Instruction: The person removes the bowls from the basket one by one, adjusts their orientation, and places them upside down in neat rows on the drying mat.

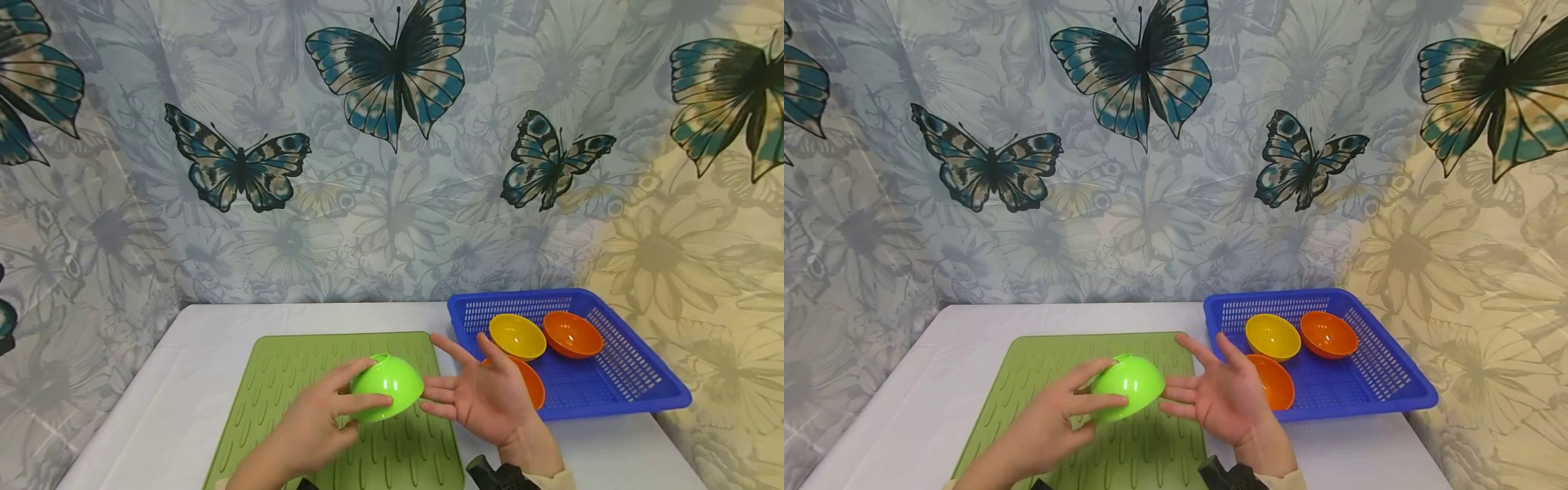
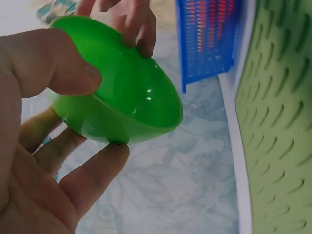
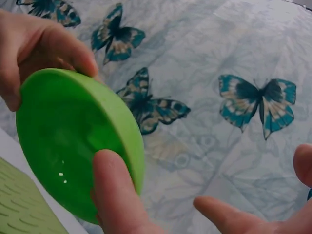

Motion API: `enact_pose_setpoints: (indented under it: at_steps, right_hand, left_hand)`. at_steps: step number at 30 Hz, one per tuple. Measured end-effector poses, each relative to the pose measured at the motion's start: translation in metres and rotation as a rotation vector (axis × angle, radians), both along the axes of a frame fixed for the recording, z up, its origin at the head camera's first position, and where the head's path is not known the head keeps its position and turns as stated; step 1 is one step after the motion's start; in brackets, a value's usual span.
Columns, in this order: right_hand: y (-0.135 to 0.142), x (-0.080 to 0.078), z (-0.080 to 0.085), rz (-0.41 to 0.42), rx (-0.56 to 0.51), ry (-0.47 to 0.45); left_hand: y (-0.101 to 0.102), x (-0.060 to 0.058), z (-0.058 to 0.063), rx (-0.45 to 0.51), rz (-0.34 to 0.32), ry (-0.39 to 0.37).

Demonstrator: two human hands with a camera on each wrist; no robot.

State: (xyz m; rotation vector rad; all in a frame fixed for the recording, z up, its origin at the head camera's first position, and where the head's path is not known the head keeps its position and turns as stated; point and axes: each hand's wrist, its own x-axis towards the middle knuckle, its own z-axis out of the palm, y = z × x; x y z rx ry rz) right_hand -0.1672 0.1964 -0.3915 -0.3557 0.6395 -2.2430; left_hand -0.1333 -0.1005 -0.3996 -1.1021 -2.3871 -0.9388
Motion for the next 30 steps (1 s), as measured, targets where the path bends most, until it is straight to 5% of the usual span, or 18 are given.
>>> enact_pose_setpoints:
  at_steps: [4,8,20,30]
  right_hand:
    - [-0.001,0.001,-0.002,-0.015,0.112,0.020]
    - [-0.001,0.002,-0.003,-0.025,0.230,0.067]
    - [-0.006,0.006,-0.005,-0.073,0.521,0.194]
    - [-0.016,0.008,-0.009,-0.104,0.625,0.254]
  left_hand:
    - [0.003,-0.001,0.000,-0.144,-0.043,0.271]
    - [0.006,0.000,0.000,-0.244,-0.055,0.386]
    - [0.016,0.006,-0.001,-0.390,-0.097,0.538]
    - [0.019,0.010,0.003,-0.502,-0.100,0.600]
